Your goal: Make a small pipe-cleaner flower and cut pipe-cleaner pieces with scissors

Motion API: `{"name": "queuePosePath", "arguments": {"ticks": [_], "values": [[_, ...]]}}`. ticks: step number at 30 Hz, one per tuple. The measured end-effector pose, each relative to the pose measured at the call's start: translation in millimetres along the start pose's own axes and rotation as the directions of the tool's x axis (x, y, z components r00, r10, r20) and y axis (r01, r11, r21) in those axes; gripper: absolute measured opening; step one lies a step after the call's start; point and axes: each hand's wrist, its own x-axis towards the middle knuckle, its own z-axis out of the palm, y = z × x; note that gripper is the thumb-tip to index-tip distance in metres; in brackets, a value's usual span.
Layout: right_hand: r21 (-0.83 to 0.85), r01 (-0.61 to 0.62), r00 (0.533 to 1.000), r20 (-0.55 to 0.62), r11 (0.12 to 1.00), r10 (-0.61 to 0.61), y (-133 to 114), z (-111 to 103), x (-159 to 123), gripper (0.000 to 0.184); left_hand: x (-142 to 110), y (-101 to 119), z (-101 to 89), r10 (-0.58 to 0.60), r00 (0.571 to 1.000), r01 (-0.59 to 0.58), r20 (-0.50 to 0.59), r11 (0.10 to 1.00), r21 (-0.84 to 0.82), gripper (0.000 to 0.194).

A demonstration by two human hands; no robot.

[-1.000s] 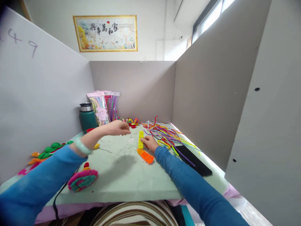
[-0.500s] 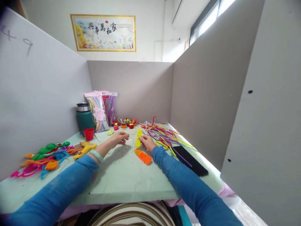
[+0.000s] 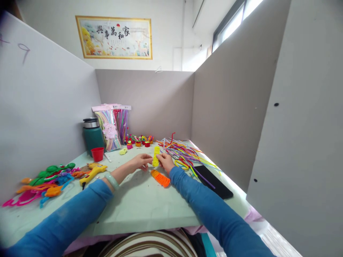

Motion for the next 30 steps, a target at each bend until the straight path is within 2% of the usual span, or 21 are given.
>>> {"name": "queuePosePath", "arguments": {"ticks": [4,7,9,11,14,17,21,24,27,29,30], "values": [[-0.013,0.012,1.000,0.017,1.000,-0.012,-2.5,-1.5,-2.3,0.040,1.3,1.1,10.0,-0.018,1.000,0.019,-0.006,0.997,0.081,0.027],[-0.142,0.052,0.996,0.084,0.989,-0.040,-5.3,-2.3,-4.9,0.041,1.2,2.3,8.9,-0.040,0.998,0.045,-0.050,0.993,0.113,0.021],[-0.328,0.149,0.980,0.172,0.933,-0.096,-8.2,-6.0,-7.6,0.041,0.8,2.4,5.0,-0.063,0.995,0.073,-0.082,0.990,0.123,0.020],[-0.499,0.270,0.948,0.288,0.823,-0.136,-11.7,-11.3,-10.8,0.037,0.7,1.6,0.7,-0.078,0.992,0.090,-0.095,0.987,0.133,0.020],[-0.595,0.356,0.898,0.431,0.720,-0.088,-16.6,-17.4,-14.2,0.031,1.3,-0.8,-3.5,-0.077,0.993,0.087,-0.094,0.990,0.111,0.020],[-0.629,0.378,0.868,0.496,0.679,-0.024,-19.3,-18.2,-14.6,0.028,2.3,-3.4,-4.6,-0.085,0.993,0.090,-0.082,0.994,0.069,0.021],[-0.597,0.321,0.877,0.481,0.735,0.008,-16.5,-16.4,-11.6,0.021,3.5,-6.8,-5.3,-0.131,0.989,0.135,-0.063,0.988,0.079,0.017],[-0.495,0.240,0.894,0.448,0.835,0.008,-10.7,-15.8,-7.4,0.020,3.3,-7.9,-5.9,-0.149,0.987,0.154,-0.061,0.983,0.098,0.014],[-0.355,0.106,0.930,0.367,0.929,0.034,-6.3,-16.1,-3.3,0.023,1.5,-6.3,-5.8,-0.132,0.989,0.138,-0.059,0.985,0.103,0.013],[-0.337,0.079,0.951,0.309,0.938,0.031,-6.8,-17.3,-2.3,0.025,0.4,-4.6,-5.7,-0.126,0.990,0.132,-0.058,0.984,0.119,0.013],[-0.361,0.105,0.953,0.302,0.927,0.009,-8.5,-18.3,-2.4,0.026,0.2,-4.1,-5.8,-0.128,0.990,0.135,-0.059,0.981,0.137,0.013]]}}
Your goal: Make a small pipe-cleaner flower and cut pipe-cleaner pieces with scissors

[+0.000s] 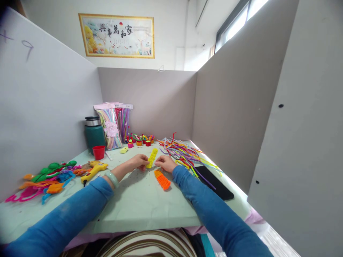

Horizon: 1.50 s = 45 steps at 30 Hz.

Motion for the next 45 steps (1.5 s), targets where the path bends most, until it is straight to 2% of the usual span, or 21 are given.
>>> {"name": "queuePosePath", "arguments": {"ticks": [2,4,6,9,11,13,15,17,20,23,26,29,34,40,45], "values": [[-0.122,0.074,0.996,0.052,0.990,-0.068,-4.8,-4.0,-2.4,0.027,0.5,0.0,-0.5,-0.010,1.000,0.011,-0.010,0.999,0.051,0.013],[-0.225,0.145,0.970,0.224,0.964,-0.093,-11.4,-8.4,-5.9,0.030,1.9,-1.5,-1.0,-0.019,1.000,0.020,-0.010,0.995,0.095,0.015],[-0.271,0.195,0.936,0.338,0.942,-0.097,-17.4,-11.5,-9.0,0.036,3.3,-3.8,-1.1,-0.028,1.000,0.027,0.013,0.993,0.119,0.021],[-0.278,0.186,0.925,0.374,0.943,-0.072,-21.3,-11.6,-10.7,0.036,4.5,-6.6,-0.5,-0.028,0.998,0.019,0.062,0.991,0.135,0.031],[-0.259,0.135,0.933,0.358,0.956,-0.034,-20.3,-9.1,-9.4,0.031,5.1,-6.9,-0.1,-0.025,0.997,0.015,0.074,0.990,0.143,0.032],[-0.204,0.092,0.955,0.296,0.975,-0.028,-17.3,-6.2,-6.4,0.027,6.0,-5.5,-0.1,-0.005,1.000,0.001,0.025,0.985,0.170,0.029],[-0.077,0.045,0.987,0.159,0.996,-0.033,-14.0,-3.9,-2.6,0.024,6.3,-2.6,-0.5,0.058,0.995,-0.041,-0.079,0.979,0.200,0.026],[0.111,0.010,1.000,-0.009,0.994,-0.009,-11.8,-1.8,0.7,0.023,5.4,1.0,-0.6,0.136,0.980,-0.112,-0.144,0.980,0.167,0.031],[0.317,0.024,0.989,-0.145,0.948,0.023,-11.7,3.0,2.9,0.027,1.7,5.0,1.7,0.216,0.974,-0.214,-0.068,0.976,0.033,0.043],[0.409,0.075,0.989,-0.148,0.910,-0.015,-14.3,10.9,2.8,0.029,-2.1,6.4,7.1,0.257,0.966,-0.257,0.013,0.966,0.002,0.046],[0.475,0.104,0.986,-0.167,0.874,-0.027,-14.3,17.9,3.5,0.030,-4.6,8.0,11.3,0.250,0.968,-0.250,-0.015,0.968,-0.017,0.043],[0.412,0.084,0.977,-0.211,0.907,0.006,-8.1,21.6,5.0,0.033,-6.9,11.1,11.3,0.208,0.975,-0.213,-0.082,0.975,-0.059,0.043],[0.227,0.052,0.980,-0.199,0.972,-0.006,2.9,25.7,6.4,0.036,-10.1,13.5,7.9,0.124,0.991,-0.128,-0.045,0.985,-0.118,0.048],[0.194,0.099,0.969,-0.244,0.976,-0.050,4.0,29.2,9.2,0.027,-8.4,11.4,7.6,0.101,0.995,-0.103,-0.025,0.989,-0.106,0.047],[0.219,0.058,0.975,-0.224,0.974,-0.007,8.3,29.6,13.3,0.027,-4.9,8.7,7.4,0.103,0.992,-0.109,-0.073,0.991,-0.078,0.048]]}}
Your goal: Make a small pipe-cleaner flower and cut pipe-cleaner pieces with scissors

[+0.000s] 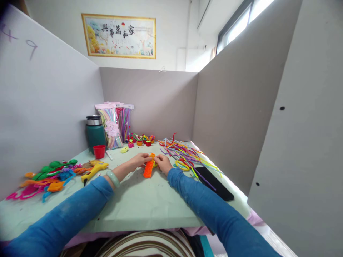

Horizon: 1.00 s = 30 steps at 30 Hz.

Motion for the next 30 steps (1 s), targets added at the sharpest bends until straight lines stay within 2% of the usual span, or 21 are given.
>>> {"name": "queuePosePath", "arguments": {"ticks": [5,12,21,30], "values": [[0.029,-0.053,0.998,0.038,0.998,0.052,-1.2,1.3,3.0,0.023,2.8,-4.7,-2.5,-0.007,1.000,0.007,0.013,1.000,0.026,0.047],[0.057,-0.023,0.998,0.052,0.998,0.020,-6.2,2.3,2.8,0.020,3.4,-3.8,-3.3,-0.033,0.999,0.033,0.001,0.999,0.004,0.044],[0.071,-0.007,0.996,0.084,0.997,0.001,-5.0,-1.7,-0.1,0.024,-0.9,2.0,-2.2,0.017,1.000,-0.017,-0.020,1.000,-0.023,0.035],[-0.035,0.021,0.996,0.091,0.999,-0.018,-4.9,-1.7,-2.0,0.012,-3.5,3.2,-8.8,-0.030,0.997,0.031,0.075,0.999,-0.018,0.028]]}}
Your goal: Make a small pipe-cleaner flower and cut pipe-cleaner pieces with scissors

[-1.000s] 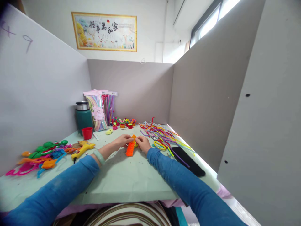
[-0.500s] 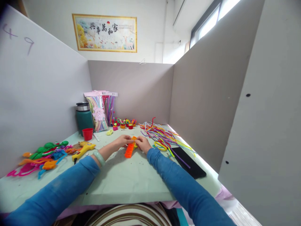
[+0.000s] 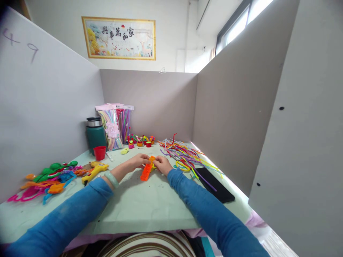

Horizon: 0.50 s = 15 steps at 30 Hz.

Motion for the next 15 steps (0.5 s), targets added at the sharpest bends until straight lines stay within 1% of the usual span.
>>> {"name": "queuePosePath", "arguments": {"ticks": [3,8,11,15], "values": [[-0.060,0.029,0.999,-0.012,0.998,-0.030,-1.1,0.2,-1.0,0.010,-0.8,0.5,-0.8,0.010,1.000,-0.010,0.003,1.000,0.000,0.029],[-0.184,0.103,0.994,-0.022,0.977,-0.109,3.2,-0.2,0.4,0.010,5.4,-5.3,-1.1,0.022,1.000,-0.022,-0.011,1.000,0.004,0.035],[-0.209,0.129,0.990,-0.021,0.969,-0.136,5.3,-0.2,1.5,0.010,7.9,-8.0,-2.0,0.021,1.000,-0.021,0.001,1.000,0.003,0.039],[-0.202,0.143,0.989,-0.013,0.969,-0.148,5.8,-0.1,1.3,0.009,6.1,-7.4,-2.6,0.024,0.999,-0.025,0.023,1.000,0.008,0.045]]}}
